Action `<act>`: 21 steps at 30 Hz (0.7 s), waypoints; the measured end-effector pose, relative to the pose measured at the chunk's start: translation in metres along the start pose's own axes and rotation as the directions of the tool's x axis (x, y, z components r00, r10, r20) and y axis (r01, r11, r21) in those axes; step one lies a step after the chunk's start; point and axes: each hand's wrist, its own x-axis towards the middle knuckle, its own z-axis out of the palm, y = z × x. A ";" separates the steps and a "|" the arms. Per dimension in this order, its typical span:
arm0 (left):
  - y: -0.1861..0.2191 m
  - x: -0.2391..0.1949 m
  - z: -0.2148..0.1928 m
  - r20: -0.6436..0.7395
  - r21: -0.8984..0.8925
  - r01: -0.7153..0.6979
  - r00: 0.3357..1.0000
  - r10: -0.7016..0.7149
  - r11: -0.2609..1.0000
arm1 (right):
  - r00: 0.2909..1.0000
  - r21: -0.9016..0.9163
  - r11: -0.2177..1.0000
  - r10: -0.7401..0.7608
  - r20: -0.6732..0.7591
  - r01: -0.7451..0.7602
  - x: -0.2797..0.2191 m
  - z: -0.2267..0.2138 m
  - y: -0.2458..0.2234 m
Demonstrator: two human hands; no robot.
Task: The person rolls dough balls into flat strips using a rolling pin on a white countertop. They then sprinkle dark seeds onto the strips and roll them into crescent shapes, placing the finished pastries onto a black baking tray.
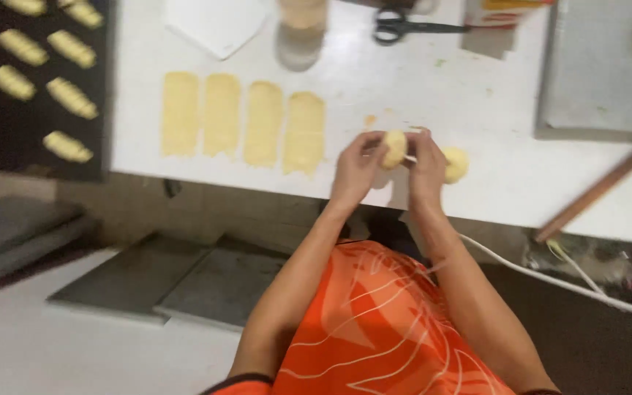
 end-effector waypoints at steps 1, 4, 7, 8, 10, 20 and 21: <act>-0.002 -0.002 0.007 -0.064 0.024 -0.023 0.998 0.025 0.999 | 0.981 -0.207 0.961 -0.163 0.102 0.181 0.020 -0.010 0.018; -0.018 -0.006 0.023 -0.127 0.270 -0.109 0.981 0.148 0.957 | 0.947 -0.476 0.822 -0.233 0.221 0.313 0.006 -0.021 0.000; 0.040 -0.027 0.019 -0.153 0.552 -0.170 0.942 0.300 0.816 | 0.943 -0.466 0.820 -0.294 0.157 0.333 -0.010 -0.044 -0.025; 0.072 -0.042 0.014 -0.180 0.617 -0.143 0.932 0.315 0.774 | 0.925 -0.393 0.841 -0.370 0.081 0.371 -0.014 -0.058 -0.027; 0.047 -0.040 0.035 -0.075 0.477 -0.204 0.960 0.271 0.855 | 0.905 -0.524 0.773 -0.424 -0.007 0.358 -0.008 -0.098 -0.025; 0.002 -0.001 0.096 0.009 0.280 -0.165 0.986 0.169 0.946 | 0.999 -0.107 0.993 -0.049 -0.024 0.046 0.028 -0.095 0.018; 0.006 -0.010 0.096 0.012 0.285 -0.149 0.988 0.152 0.947 | 0.999 -0.107 0.994 -0.031 -0.024 0.028 0.013 -0.097 0.010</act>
